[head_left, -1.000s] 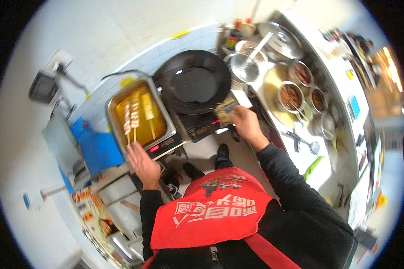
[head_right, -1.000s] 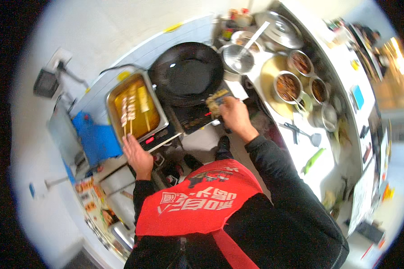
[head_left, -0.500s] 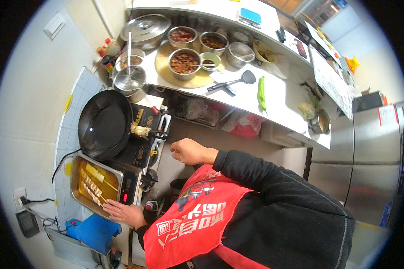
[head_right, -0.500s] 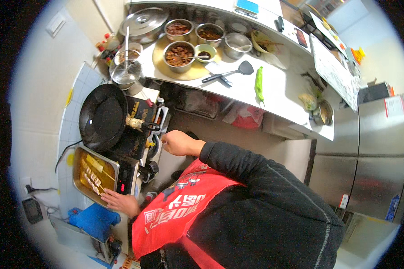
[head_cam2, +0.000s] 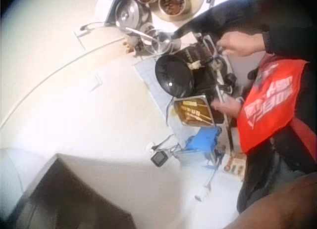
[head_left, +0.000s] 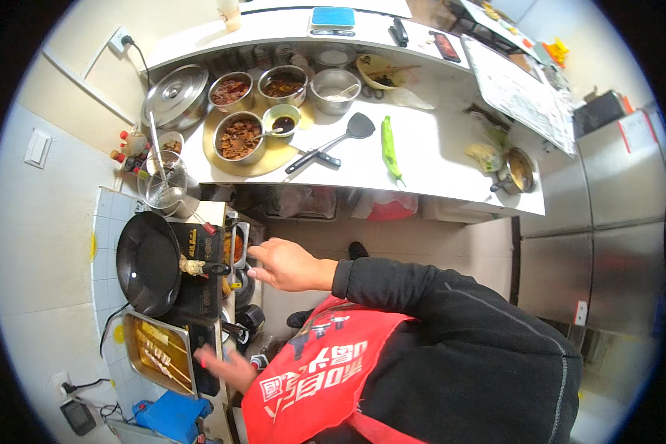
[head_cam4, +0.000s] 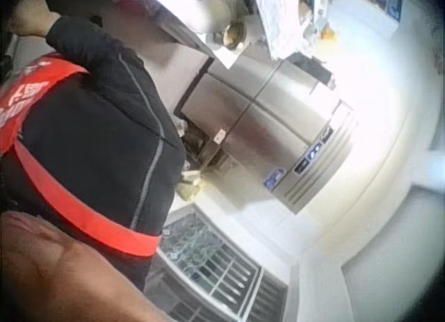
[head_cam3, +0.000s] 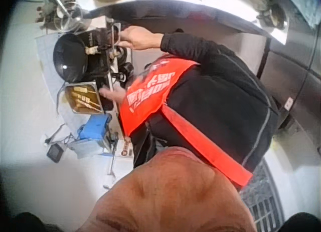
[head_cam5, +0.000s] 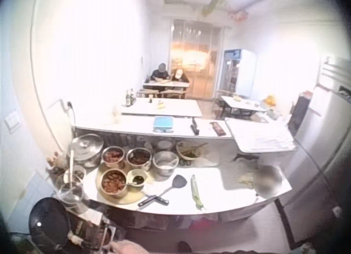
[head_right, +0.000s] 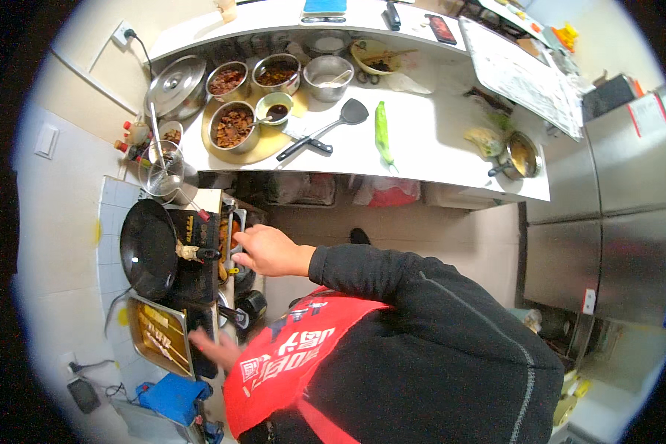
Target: The person retrieves a yellow food item from the refrigerator, washes it in a pot under running water, then pours oil into a wok and places it on a burner. They wash a green vegetable and begin slicing it on a cutting board.
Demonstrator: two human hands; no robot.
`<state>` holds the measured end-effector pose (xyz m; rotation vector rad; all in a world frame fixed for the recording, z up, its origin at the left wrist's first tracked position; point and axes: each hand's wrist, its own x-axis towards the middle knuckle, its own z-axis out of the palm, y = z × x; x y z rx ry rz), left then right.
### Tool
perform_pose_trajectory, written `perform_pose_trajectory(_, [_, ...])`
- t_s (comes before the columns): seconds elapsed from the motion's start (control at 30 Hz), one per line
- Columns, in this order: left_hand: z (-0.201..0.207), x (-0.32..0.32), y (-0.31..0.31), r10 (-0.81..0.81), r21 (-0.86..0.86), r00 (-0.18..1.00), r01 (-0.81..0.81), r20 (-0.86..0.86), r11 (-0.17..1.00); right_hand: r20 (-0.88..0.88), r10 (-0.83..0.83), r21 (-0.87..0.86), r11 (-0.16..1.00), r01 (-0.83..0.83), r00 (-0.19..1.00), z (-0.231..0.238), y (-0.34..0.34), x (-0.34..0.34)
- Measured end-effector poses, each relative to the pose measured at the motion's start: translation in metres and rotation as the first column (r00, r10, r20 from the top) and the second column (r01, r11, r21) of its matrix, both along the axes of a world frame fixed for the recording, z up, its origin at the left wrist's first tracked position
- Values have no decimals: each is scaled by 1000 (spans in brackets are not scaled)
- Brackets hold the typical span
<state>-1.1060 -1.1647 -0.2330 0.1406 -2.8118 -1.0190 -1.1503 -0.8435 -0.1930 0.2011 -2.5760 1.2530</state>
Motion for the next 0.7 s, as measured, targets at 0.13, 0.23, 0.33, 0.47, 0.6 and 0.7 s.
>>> perform_pose_trajectory(0.13, [32, -23, 156, -527, 961, 836, 0, 153, 278, -339, 36, 70, 997, -12, 940, 2, 25, -11])
perform_pose_trajectory(0.23, [43, -35, 264, -647, 958, 709, -247, 281, 145, 43, 42, 100, 994, -46, 998, -27, 76, 1])
perform_pose_trajectory(0.33, [51, -36, 322, -693, 927, 616, -257, 374, 272, -243, 13, 156, 987, 26, 970, -71, 168, 25])
perform_pose_trajectory(0.47, [56, -26, 354, -739, 914, 558, -98, 378, 393, 247, -576, 216, 816, 535, 779, -118, 288, 72])
perform_pose_trajectory(0.6, [53, -27, 372, -701, 725, 506, 193, 503, 661, 243, -835, 326, 550, 769, 494, -135, 373, 108])
perform_pose_trajectory(0.7, [48, -27, 383, -683, 699, 514, 205, 519, 686, 322, -771, 450, 635, 628, 549, -144, 376, 107])
